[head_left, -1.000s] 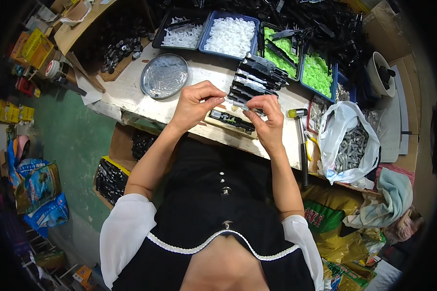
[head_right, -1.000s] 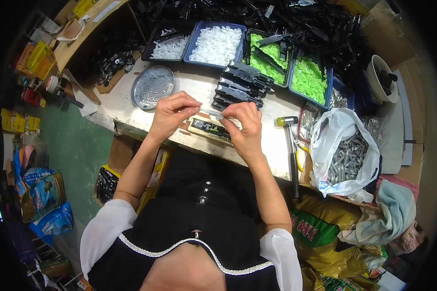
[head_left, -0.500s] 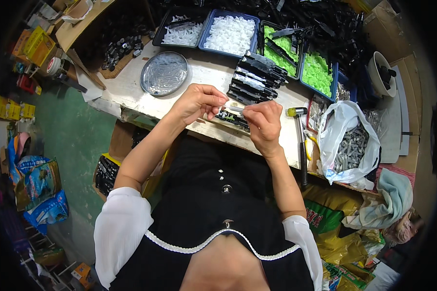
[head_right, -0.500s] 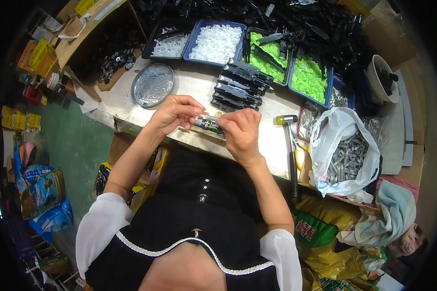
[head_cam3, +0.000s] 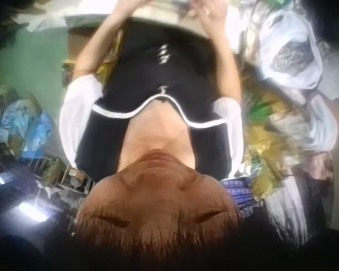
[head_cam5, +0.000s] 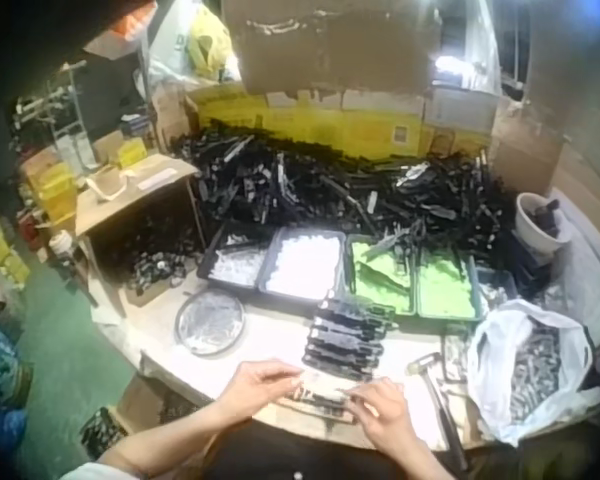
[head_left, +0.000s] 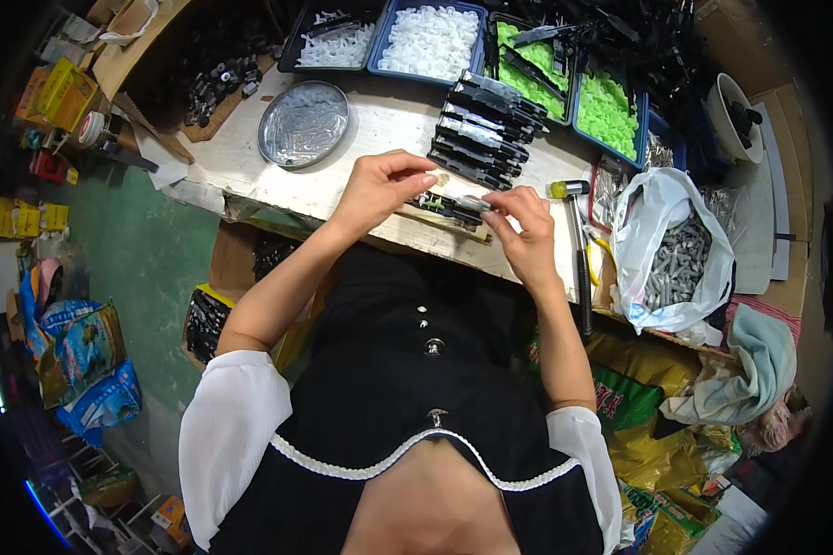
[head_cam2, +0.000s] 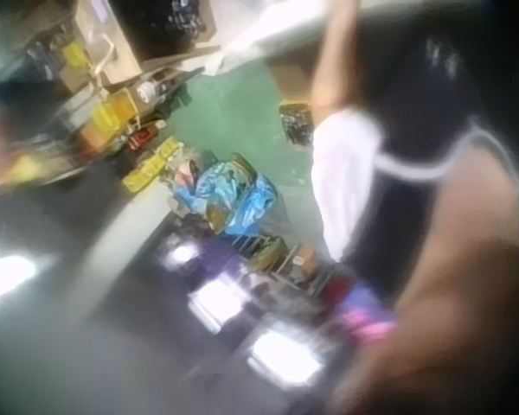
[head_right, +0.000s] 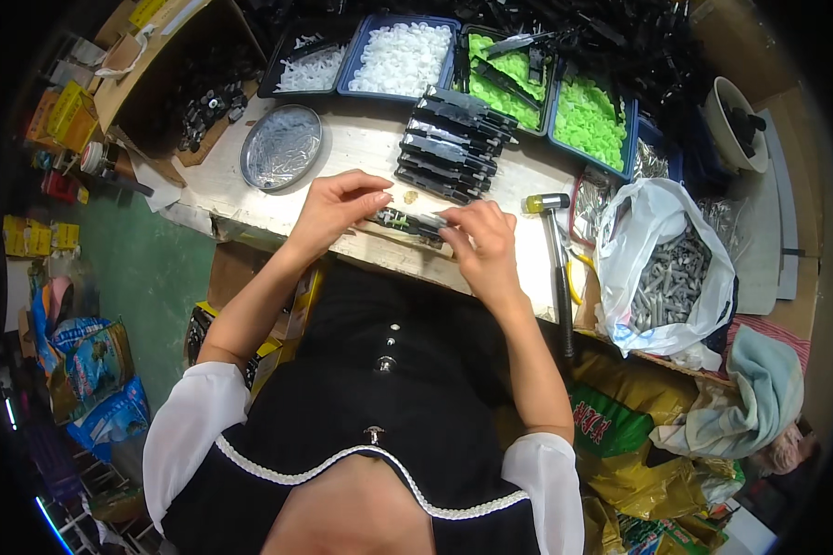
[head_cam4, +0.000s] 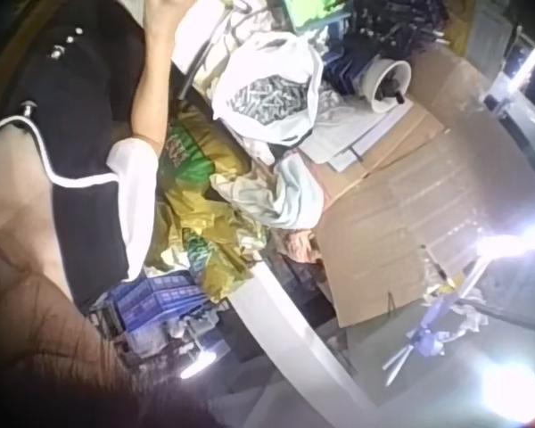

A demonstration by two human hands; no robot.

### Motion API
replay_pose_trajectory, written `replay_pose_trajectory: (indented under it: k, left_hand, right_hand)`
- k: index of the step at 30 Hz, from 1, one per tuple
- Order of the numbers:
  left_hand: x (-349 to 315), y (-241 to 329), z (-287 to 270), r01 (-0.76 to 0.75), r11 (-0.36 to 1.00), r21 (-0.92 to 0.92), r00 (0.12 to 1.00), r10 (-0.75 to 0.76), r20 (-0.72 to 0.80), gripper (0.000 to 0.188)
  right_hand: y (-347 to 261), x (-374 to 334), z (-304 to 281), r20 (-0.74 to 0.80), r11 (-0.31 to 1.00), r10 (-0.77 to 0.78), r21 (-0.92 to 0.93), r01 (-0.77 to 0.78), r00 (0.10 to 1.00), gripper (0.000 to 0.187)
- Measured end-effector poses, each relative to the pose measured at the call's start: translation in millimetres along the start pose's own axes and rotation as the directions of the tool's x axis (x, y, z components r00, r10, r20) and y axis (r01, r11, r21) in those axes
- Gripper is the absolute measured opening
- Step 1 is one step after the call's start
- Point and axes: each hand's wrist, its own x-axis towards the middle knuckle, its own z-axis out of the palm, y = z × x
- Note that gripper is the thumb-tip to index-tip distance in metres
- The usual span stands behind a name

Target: The person assembles components by hand, inserting small green and white parts into black plastic housings and using a small yellow-headed hammer to tap them into place.

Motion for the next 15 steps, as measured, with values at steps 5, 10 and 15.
replay_pose_trajectory:
  k: [5,10,15]
  left_hand:
    - [0.8,-28.8,-1.0,-0.443,0.676,0.589,0.87,0.483,0.1,0.022]
    - [1.9,-40.8,7.6,-0.398,0.614,0.681,0.896,0.42,0.145,0.019]
    - [3.2,-41.3,9.9,-0.386,0.607,0.695,0.897,0.423,0.128,0.02]
  right_hand:
    - [14.4,-11.0,-0.1,0.072,0.996,0.087,-0.005,-0.087,0.994,0.017]
    - [11.7,-10.1,4.0,0.125,0.99,0.13,-0.066,-0.122,0.984,0.013]
    - [8.5,-6.1,9.2,0.126,0.991,0.088,-0.111,-0.074,0.988,0.013]
